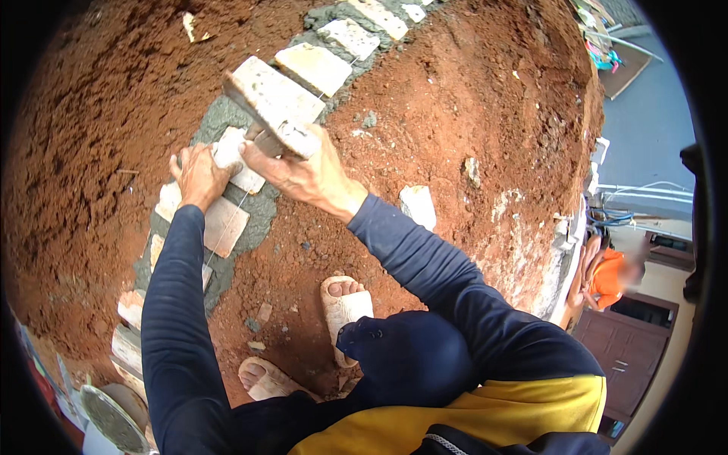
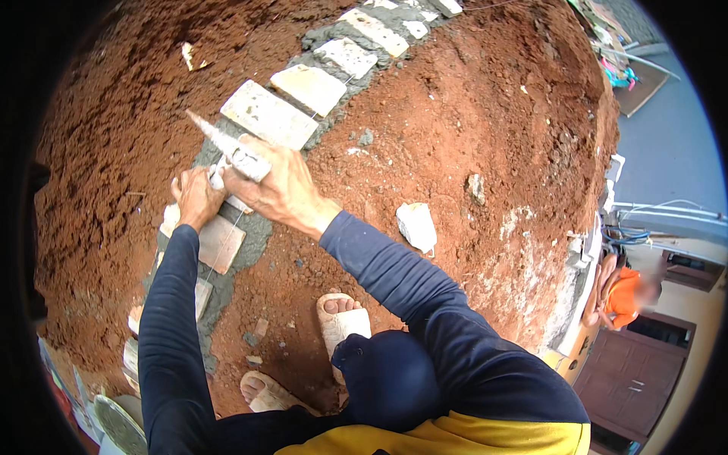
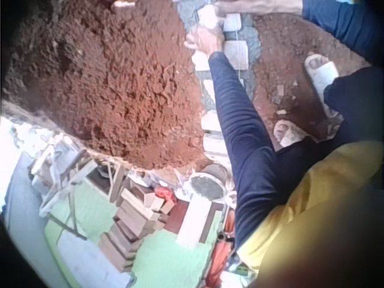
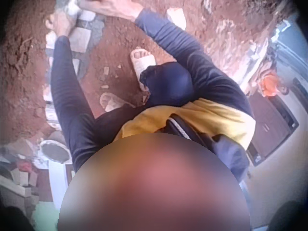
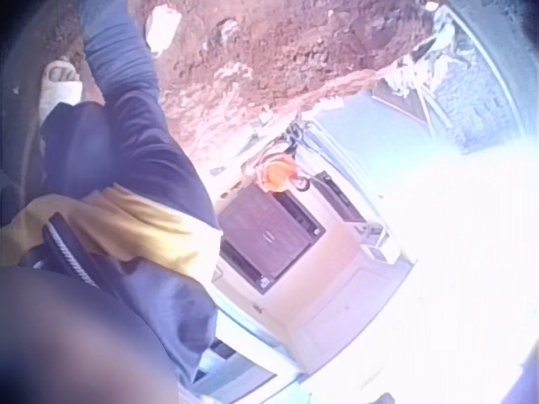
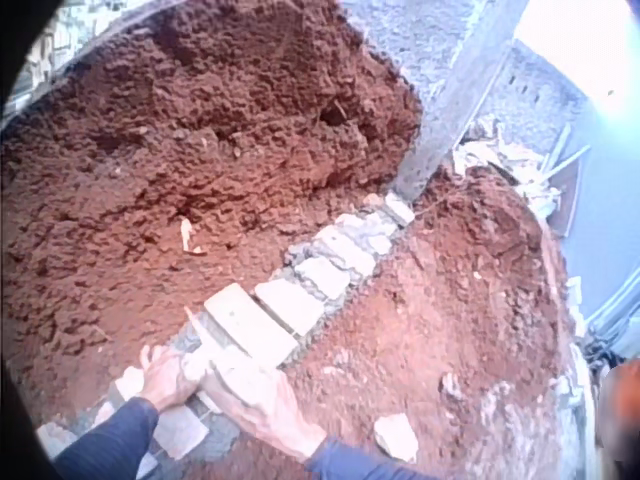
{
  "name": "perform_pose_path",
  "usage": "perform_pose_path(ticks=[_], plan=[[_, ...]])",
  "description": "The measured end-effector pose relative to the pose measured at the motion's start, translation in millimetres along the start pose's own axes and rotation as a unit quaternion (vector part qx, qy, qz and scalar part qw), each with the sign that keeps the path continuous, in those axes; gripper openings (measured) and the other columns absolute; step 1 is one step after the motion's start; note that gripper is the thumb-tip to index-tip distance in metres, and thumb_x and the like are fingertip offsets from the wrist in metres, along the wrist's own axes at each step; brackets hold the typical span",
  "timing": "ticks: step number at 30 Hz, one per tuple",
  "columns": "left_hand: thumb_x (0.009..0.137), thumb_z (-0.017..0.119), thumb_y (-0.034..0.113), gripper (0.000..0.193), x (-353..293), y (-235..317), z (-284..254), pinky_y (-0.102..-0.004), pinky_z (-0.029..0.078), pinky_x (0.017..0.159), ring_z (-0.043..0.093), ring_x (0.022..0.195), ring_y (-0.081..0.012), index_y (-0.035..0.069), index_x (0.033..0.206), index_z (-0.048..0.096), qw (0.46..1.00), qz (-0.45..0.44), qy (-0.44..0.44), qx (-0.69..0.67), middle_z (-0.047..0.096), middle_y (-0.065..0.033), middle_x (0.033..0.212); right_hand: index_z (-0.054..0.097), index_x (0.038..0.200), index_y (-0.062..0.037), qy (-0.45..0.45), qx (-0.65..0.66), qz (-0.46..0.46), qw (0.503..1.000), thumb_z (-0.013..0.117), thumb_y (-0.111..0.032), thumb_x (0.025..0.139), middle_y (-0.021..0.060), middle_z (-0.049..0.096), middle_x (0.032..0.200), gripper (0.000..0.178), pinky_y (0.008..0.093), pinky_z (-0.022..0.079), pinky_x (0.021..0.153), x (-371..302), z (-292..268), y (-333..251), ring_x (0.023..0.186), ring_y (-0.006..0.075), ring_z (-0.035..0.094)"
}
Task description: The person lays rectangular bricks in a straight line on a prepared soil bed, using a trowel to apply and smooth cement mortar between the bricks. The person adjusts brick positions and fills gaps with mortar to form a continuous path.
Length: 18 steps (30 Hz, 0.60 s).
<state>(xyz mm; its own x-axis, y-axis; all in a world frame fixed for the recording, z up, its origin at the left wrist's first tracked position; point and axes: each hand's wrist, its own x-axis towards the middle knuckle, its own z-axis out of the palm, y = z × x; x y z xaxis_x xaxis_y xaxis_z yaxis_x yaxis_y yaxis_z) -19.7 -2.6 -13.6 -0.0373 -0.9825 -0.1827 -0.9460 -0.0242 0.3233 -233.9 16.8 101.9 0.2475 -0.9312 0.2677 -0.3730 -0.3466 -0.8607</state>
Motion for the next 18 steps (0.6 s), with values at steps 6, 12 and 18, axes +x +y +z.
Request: perform_pose_path(ticks=[6, 12, 18], plan=[[0.084, 0.08, 0.053, 0.077, -7, 7, -12, -0.0606, 0.012, 0.124, 0.041, 0.143, -0.0331, 0.002, 0.138, 0.063, 0.998, -0.041, -0.044, 0.009, 0.058, -0.0131, 0.145, 0.067, 0.109, -0.0027, 0.065, -0.024, -0.068, 0.995, 0.073, -0.024, 0.087, 0.0214, 0.069, 0.075, 0.031, 0.048, 0.054, 0.059, 7, -22, -17, 0.064, 0.0416, 0.067], [0.09, 0.076, 0.034, 0.065, -85, -60, -62, -0.0583, 0.014, 0.126, 0.03, 0.152, -0.0356, 0.009, 0.146, 0.055, 0.983, 0.139, 0.116, 0.011, 0.05, -0.0114, 0.154, 0.06, 0.09, -0.0073, 0.064, -0.177, 0.19, 0.964, 0.072, -0.025, 0.09, 0.0125, 0.064, 0.075, 0.022, 0.0415, 0.052, 0.063, -94, -106, -5, 0.064, 0.0276, 0.062], [0.091, 0.076, 0.028, 0.052, -209, -128, -113, -0.0524, 0.026, 0.123, 0.039, 0.146, -0.0347, 0.01, 0.138, 0.064, 0.983, -0.004, 0.175, -0.049, 0.059, -0.0101, 0.144, 0.061, 0.108, -0.0045, 0.027, -0.358, 0.356, 0.863, 0.075, -0.033, 0.091, 0.0199, 0.067, 0.103, 0.035, 0.0496, 0.052, 0.083, -259, -93, 56, 0.095, 0.0416, 0.066]])
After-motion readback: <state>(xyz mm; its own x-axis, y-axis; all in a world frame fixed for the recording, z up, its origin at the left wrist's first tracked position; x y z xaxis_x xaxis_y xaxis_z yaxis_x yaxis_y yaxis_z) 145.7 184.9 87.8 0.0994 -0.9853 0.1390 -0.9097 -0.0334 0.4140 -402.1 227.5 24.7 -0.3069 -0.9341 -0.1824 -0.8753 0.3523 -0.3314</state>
